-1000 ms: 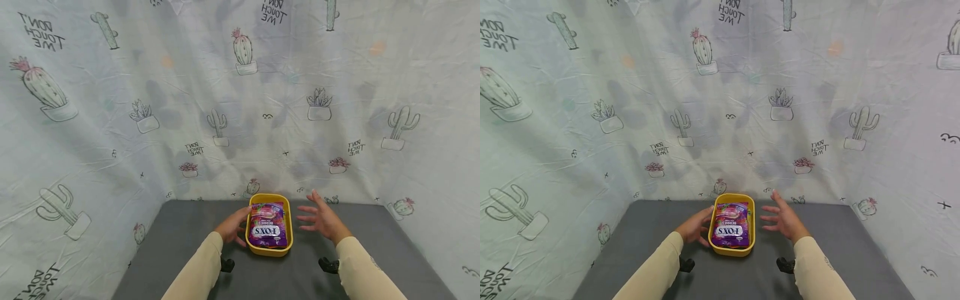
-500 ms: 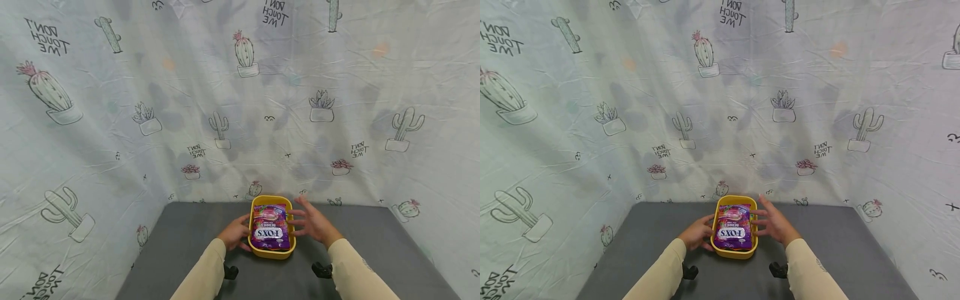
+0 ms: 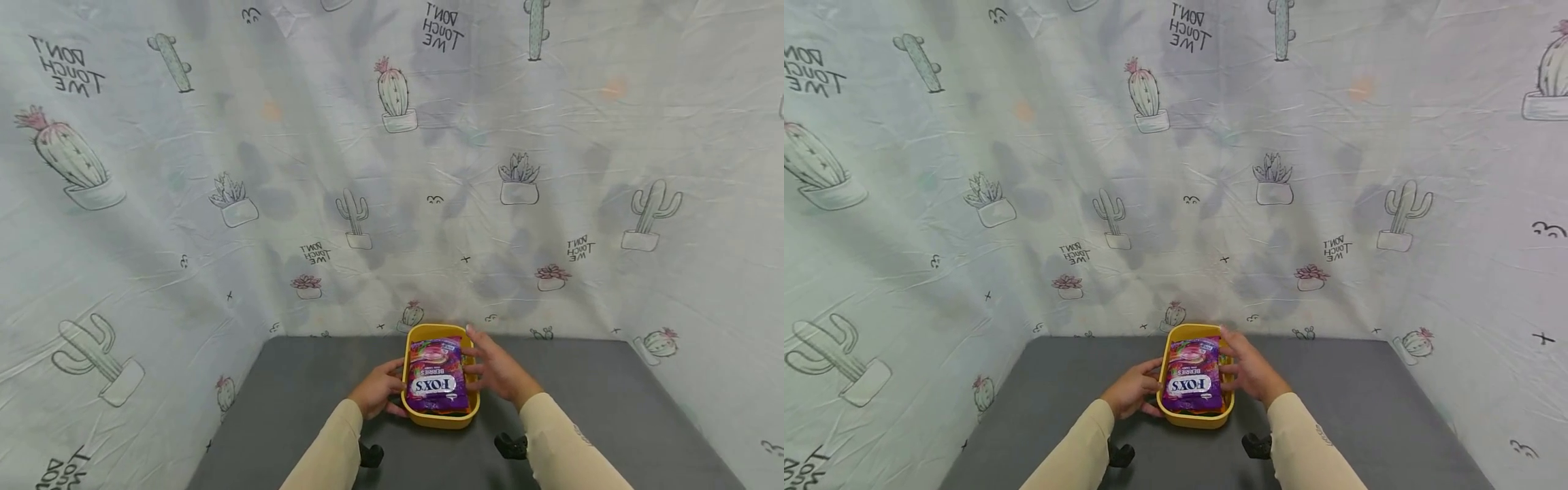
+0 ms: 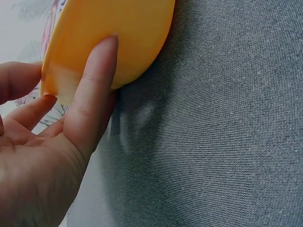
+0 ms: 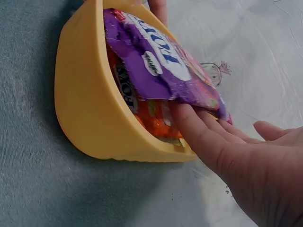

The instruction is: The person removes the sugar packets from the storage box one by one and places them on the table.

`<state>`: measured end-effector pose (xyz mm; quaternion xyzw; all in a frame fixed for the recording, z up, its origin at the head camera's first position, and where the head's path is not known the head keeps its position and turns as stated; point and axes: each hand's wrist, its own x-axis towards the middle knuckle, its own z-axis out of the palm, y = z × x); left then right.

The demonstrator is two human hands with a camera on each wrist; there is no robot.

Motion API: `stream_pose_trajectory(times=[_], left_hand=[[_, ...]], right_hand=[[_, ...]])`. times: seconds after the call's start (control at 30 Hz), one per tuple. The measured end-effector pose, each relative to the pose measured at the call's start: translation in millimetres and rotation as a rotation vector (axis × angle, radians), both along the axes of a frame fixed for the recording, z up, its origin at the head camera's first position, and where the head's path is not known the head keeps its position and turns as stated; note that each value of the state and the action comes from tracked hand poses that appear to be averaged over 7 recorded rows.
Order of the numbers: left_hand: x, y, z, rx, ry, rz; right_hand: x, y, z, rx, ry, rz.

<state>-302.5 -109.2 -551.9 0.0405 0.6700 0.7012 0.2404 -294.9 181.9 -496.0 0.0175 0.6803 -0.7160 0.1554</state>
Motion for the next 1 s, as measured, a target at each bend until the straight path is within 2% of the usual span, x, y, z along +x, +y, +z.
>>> stream_pose_trajectory(times=[0.53, 0.73, 1.0], left_hand=[[2.0, -3.3, -3.9, 0.004, 0.012, 0.004], [7.2, -4.4, -7.3, 0.009, -0.016, -0.003], [3.5, -3.5, -5.1, -0.007, -0.002, -0.005]], right_hand=[[-1.9, -18.3, -18.5, 0.057, -0.018, 0.030], [0.3, -20.6, -32.0, 0.094, 0.002, 0.034], [0.0, -28.4, -30.3, 0.109, 0.044, -0.037]])
